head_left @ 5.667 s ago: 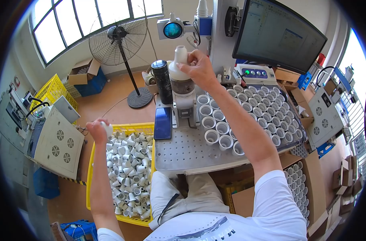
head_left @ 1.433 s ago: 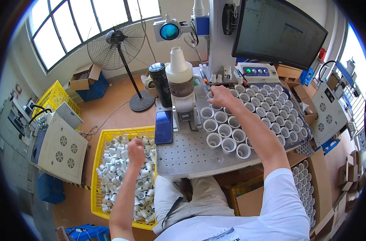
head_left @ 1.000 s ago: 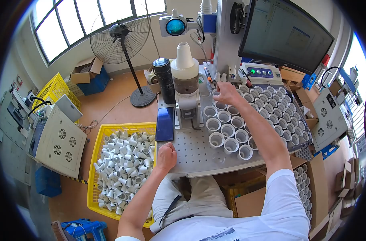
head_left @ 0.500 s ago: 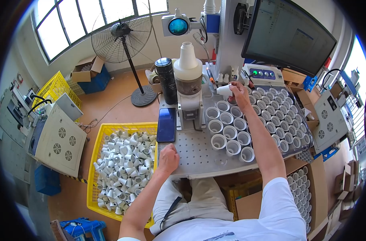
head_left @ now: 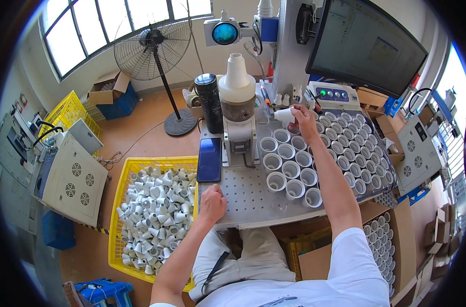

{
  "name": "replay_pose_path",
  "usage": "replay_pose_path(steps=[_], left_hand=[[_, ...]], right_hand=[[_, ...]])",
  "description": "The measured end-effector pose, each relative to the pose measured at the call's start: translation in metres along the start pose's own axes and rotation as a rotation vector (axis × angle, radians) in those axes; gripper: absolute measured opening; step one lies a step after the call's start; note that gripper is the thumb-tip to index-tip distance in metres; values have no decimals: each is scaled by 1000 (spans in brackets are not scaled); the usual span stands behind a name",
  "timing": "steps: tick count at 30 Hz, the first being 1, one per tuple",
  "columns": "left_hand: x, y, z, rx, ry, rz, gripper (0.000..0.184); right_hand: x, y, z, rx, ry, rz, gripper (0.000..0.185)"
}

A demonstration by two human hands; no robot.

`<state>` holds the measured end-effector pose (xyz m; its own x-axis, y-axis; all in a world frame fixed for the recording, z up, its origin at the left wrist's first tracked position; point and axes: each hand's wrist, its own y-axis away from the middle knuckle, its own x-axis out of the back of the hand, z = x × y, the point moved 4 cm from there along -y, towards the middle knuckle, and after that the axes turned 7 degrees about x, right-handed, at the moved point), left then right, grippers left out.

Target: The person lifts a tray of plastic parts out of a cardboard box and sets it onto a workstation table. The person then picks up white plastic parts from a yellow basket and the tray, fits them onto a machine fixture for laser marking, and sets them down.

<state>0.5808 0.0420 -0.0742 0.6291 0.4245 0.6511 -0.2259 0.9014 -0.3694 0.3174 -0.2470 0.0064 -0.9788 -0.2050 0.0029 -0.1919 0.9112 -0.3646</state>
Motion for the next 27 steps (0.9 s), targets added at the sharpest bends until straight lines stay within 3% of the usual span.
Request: replay_pose_path(steps=[13,16,20,26,27], left_hand=[[-3,-3,-12,46,11,36,2],[7,-23,-18,178,179,-94,11],[68,-87,2,63,345,266,23],[146,-208,115,-67,209,408,33],[138,-234,117,-175,71,524,29]], right_hand=[[2,-2,2,15,-61,30,44],[5,-2,4,18,-91,29,45],[9,-6,2,-37,-228,47,37],[-7,-22,-53,40,-504,91,25],[-17,-24,-71,39,-500,93,25]])
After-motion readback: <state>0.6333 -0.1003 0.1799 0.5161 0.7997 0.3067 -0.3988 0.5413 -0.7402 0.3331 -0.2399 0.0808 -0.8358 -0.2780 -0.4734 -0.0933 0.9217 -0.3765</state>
